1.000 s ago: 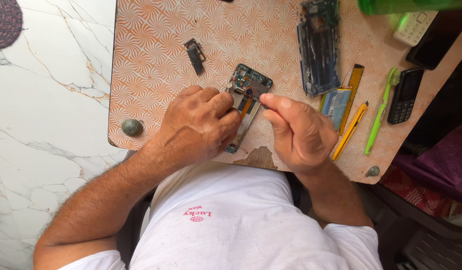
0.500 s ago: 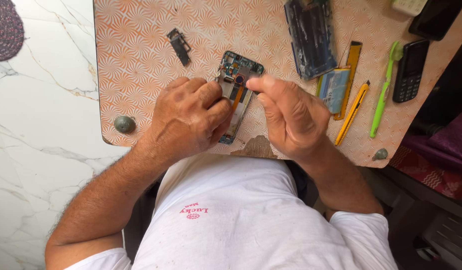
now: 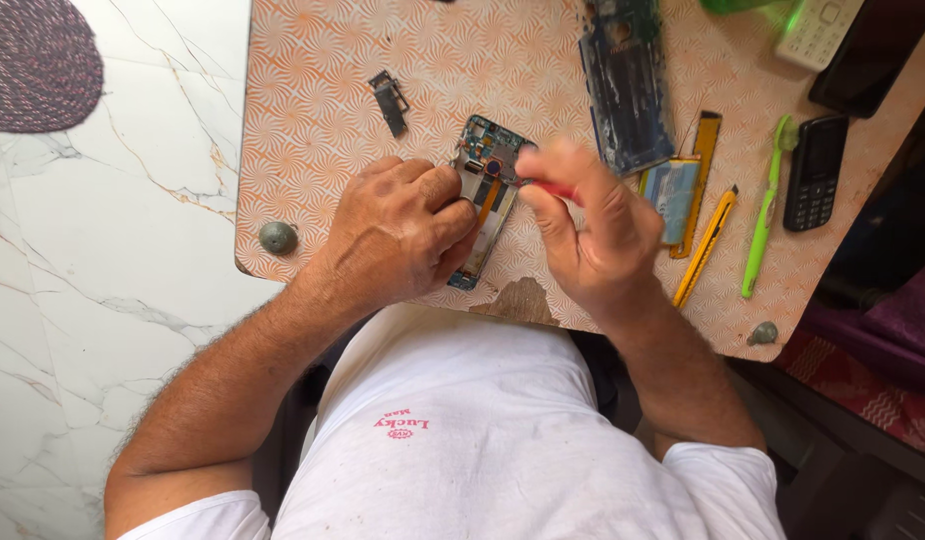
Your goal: The person uses a red screwdriver to unscrew and remove a small metal bracket from the internal circuit board of a disassembled mobile phone. They then use their fingers to lift and detach a flexible ribbon cable from the board.
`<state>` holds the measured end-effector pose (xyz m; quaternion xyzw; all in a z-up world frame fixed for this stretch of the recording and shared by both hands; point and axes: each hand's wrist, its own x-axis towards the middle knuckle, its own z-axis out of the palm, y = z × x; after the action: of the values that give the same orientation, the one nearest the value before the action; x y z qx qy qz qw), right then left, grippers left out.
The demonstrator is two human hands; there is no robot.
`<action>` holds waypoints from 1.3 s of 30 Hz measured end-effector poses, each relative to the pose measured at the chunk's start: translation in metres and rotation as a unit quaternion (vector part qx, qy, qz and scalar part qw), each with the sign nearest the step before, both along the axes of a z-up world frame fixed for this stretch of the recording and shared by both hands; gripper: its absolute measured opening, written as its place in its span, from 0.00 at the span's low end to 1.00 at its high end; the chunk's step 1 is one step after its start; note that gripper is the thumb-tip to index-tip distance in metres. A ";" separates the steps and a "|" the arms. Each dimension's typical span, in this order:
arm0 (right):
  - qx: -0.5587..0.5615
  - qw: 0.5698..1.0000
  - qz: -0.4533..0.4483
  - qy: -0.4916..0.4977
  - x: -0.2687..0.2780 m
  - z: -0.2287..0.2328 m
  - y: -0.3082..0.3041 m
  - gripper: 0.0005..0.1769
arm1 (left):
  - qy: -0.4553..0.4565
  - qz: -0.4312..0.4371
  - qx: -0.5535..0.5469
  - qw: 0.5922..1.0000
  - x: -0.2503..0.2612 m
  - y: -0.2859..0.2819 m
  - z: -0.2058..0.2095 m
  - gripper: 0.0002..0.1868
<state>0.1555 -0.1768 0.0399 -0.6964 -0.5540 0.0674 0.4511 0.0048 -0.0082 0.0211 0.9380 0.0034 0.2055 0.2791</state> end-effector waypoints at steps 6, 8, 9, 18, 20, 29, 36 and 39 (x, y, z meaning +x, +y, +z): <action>0.045 0.996 -0.007 -0.077 0.000 -0.013 0.001 0.23 | -0.010 0.010 -0.003 1.000 -0.003 -0.003 -0.003 0.10; 0.030 0.999 -0.026 0.000 0.003 -0.011 -0.013 0.22 | -0.016 0.007 -0.010 1.000 -0.002 -0.003 -0.002 0.07; 0.025 0.998 -0.036 0.035 0.007 -0.008 -0.021 0.22 | -0.022 0.004 -0.012 1.000 -0.001 -0.003 0.000 0.07; -0.023 0.982 0.005 -0.187 0.004 -0.004 -0.093 0.14 | 0.011 0.074 -0.005 0.997 -0.007 -0.007 0.017 0.08; -0.043 0.978 -0.022 -0.202 -0.002 -0.009 -0.101 0.12 | 0.029 0.091 0.004 0.995 -0.013 -0.010 0.020 0.10; -0.086 0.976 -0.063 -0.190 -0.010 0.010 -0.078 0.12 | 0.187 0.080 -0.012 0.979 -0.035 -0.012 0.045 0.27; -0.186 0.980 -0.012 -0.074 0.015 0.007 0.002 0.22 | 0.186 0.075 -0.029 0.979 -0.043 -0.013 0.029 0.35; -0.213 0.973 -0.001 -0.088 0.016 0.004 0.016 0.23 | 0.152 0.088 -0.034 0.984 -0.046 -0.013 0.022 0.34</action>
<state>0.1712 -0.1604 0.0439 -0.7803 -0.5637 0.1221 0.2418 -0.0416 -0.0216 0.0432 0.9444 0.1354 0.0837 0.2876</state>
